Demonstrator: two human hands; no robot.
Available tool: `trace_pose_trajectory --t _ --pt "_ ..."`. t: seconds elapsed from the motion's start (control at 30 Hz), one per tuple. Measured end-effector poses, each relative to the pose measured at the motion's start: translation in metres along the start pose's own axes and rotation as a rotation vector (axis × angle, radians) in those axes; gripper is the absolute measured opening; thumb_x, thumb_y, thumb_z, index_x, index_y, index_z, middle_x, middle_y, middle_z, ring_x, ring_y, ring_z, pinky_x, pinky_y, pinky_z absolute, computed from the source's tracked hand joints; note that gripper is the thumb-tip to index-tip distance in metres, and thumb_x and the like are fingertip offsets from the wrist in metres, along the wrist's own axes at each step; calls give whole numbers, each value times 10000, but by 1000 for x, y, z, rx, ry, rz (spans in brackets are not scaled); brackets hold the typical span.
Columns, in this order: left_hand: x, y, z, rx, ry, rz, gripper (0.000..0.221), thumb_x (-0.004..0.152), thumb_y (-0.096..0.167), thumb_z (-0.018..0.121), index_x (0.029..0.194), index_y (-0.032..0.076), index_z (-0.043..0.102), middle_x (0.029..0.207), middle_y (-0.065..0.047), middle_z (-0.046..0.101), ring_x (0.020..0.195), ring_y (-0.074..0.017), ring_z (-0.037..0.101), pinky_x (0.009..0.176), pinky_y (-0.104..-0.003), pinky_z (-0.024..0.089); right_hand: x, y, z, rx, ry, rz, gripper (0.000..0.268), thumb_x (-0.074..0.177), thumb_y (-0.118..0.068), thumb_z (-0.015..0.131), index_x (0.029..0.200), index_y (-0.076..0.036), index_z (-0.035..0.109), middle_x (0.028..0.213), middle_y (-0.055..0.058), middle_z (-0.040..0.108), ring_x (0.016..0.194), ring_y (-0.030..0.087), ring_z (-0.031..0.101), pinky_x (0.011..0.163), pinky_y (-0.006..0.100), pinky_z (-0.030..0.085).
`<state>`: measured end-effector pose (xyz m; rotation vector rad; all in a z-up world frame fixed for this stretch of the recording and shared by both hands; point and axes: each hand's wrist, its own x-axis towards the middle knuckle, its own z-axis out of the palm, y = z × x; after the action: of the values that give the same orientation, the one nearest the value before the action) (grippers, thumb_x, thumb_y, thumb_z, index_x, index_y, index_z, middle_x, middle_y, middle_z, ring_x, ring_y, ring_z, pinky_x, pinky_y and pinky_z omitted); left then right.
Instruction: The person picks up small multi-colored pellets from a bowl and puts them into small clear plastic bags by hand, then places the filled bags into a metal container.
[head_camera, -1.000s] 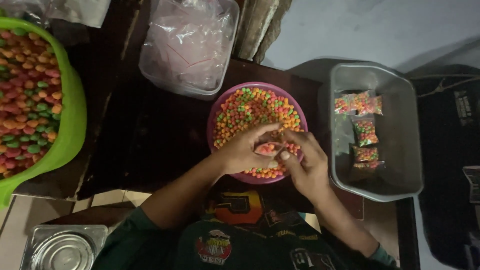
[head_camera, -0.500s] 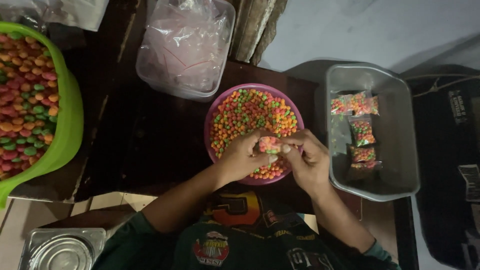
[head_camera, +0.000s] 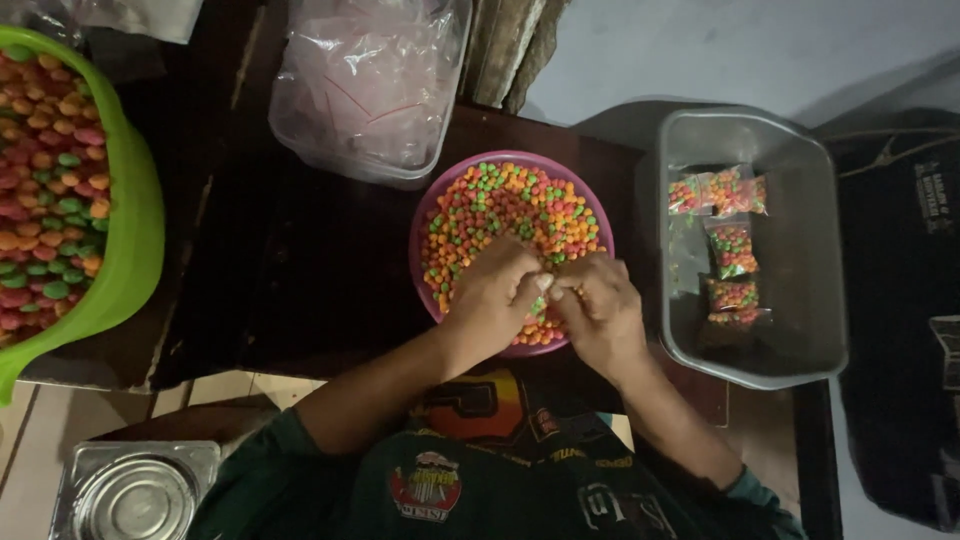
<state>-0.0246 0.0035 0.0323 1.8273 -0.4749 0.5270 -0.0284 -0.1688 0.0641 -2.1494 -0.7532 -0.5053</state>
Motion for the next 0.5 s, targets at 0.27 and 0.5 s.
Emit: trace_pose_trajectory --t 0.27,0.5 --pt "0 -6 -3 -433 15 -196 56 909 35 718 857 39 697 732 -98 634 647 -235 686 535 -318 538 -1 5 -5 121 8 90 32 941 -33 723 916 -40 704 809 194 629 779 452 641 715 494 511" --pt "6 7 -3 -524 79 -155 106 935 -38 677 856 25 706 775 -70 624 699 -147 637 649 -286 529 -1 7 -1 330 87 201 102 935 -94 760 901 -24 693 806 120 622 729 243 618 702 384 505"
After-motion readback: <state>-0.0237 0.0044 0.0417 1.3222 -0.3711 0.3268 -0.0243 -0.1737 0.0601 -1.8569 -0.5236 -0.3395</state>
